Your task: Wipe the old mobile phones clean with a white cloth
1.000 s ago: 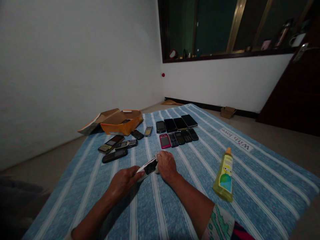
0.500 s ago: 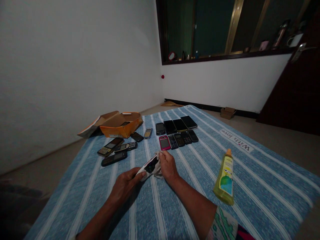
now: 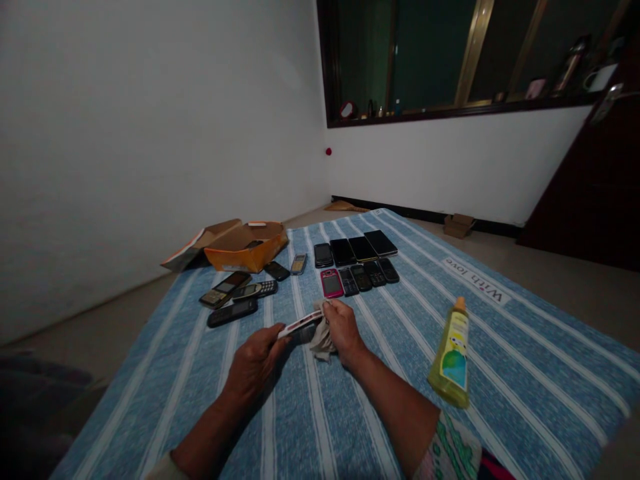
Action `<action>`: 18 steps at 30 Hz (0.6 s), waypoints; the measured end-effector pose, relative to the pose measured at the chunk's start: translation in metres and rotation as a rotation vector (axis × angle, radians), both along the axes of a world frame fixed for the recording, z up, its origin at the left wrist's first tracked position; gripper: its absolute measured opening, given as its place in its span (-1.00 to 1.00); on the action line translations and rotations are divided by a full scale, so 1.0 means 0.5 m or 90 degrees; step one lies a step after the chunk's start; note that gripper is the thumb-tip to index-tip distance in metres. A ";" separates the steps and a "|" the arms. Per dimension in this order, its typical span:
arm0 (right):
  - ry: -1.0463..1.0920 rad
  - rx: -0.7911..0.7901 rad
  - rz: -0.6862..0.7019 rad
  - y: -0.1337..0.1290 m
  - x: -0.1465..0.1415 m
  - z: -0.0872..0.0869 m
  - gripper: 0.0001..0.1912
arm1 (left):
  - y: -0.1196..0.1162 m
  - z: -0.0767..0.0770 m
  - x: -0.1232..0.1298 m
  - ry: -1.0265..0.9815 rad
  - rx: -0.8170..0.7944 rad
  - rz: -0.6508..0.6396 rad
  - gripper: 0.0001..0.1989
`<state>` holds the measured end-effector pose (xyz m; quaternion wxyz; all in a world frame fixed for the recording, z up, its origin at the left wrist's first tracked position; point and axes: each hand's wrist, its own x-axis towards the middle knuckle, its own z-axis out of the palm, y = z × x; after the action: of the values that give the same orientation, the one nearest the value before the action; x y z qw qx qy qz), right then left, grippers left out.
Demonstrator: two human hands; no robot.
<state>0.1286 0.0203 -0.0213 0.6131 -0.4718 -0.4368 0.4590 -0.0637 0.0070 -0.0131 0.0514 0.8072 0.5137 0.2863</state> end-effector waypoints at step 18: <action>-0.385 0.125 0.047 -0.035 -0.003 0.019 -0.77 | 0.001 0.016 -0.004 0.023 -0.103 -0.016 -0.45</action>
<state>0.1270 0.0026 -0.0121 0.4809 -0.5093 -0.6582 0.2758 -0.0659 0.0078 -0.0049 0.1108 0.8116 0.5261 0.2286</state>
